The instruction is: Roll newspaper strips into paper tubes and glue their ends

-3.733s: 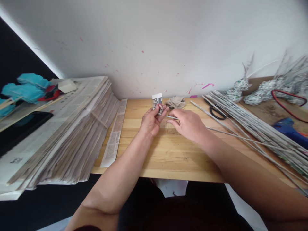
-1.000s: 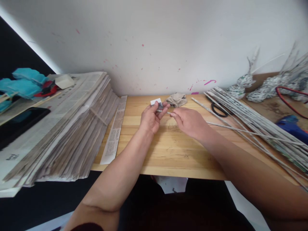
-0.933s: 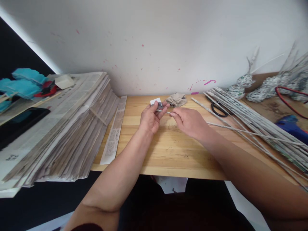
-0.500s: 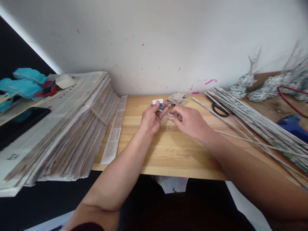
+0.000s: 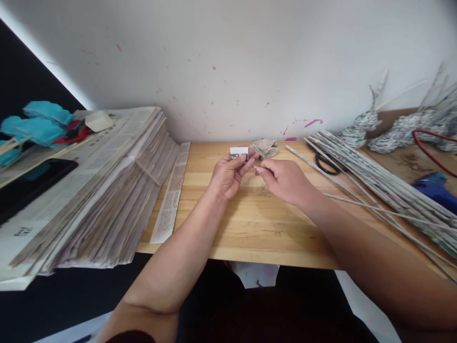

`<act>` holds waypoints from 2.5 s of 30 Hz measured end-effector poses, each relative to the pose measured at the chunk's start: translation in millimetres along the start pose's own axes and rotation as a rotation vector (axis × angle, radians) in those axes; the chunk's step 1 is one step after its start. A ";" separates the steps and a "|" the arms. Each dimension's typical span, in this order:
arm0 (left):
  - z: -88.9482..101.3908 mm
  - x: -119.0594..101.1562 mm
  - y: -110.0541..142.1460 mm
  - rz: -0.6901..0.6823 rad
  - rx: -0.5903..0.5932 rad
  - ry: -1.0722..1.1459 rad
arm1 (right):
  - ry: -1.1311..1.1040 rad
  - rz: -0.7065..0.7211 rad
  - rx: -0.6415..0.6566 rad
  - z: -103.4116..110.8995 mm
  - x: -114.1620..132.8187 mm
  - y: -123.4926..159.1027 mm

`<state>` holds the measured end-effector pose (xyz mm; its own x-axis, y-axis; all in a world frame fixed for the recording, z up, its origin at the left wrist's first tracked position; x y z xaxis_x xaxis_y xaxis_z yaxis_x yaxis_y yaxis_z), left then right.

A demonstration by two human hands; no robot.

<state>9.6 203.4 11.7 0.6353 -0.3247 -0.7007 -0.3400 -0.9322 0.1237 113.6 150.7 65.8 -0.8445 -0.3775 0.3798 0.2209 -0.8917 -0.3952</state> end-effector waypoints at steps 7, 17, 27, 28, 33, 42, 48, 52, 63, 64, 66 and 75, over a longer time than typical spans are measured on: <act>3.1 1.4 -1.3 0.012 -0.025 0.039 | -0.024 0.019 -0.017 2.2 5.1 1.1; 10.2 1.1 -1.3 0.024 -0.071 -0.033 | 0.008 0.003 0.025 -5.6 -0.1 0.4; 12.5 1.5 -5.0 0.000 -0.083 -0.006 | 0.070 0.013 -0.066 7.3 4.3 2.2; 11.6 1.9 -4.8 0.004 -0.076 -0.004 | 0.068 0.002 -0.051 6.2 3.1 1.9; 7.8 6.1 -2.8 0.052 -0.068 0.070 | 0.035 -0.026 0.020 -0.1 -1.9 -0.3; 0.0 0.5 -0.9 0.011 -0.013 0.085 | -0.010 0.028 -0.050 7.0 1.3 0.8; -1.4 3.1 -1.3 0.035 0.009 0.087 | 0.026 0.037 -0.072 9.7 4.8 0.5; -2.3 3.8 -1.3 0.033 0.026 0.091 | 0.003 0.009 -0.051 9.5 2.8 -0.5; -6.9 0.9 1.5 0.013 0.070 0.071 | 0.033 0.022 -0.068 15.2 3.6 1.3; -5.2 0.4 1.3 0.010 0.052 0.074 | 0.056 0.039 -0.093 17.8 5.8 1.7; -2.9 -0.2 1.1 0.009 0.026 0.077 | 0.095 0.063 -0.128 21.9 9.4 2.2; -7.8 0.1 2.5 0.014 0.074 0.065 | 0.188 0.014 -0.069 23.5 11.0 2.1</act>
<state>14.2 199.9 17.4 0.6730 -0.3498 -0.6518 -0.3981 -0.9139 0.0794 116.3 138.8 88.8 -0.9193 -0.3305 0.2137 0.2047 -0.8652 -0.4577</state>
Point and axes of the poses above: each hand's wrist, its own y-axis away from the middle knuckle, its own z-axis out of the back of the hand, x = y × z, the point moved 10 cm from there along -y, towards the middle knuckle, and after that the axes turned 3 degrees about z, right-handed, at the moved point
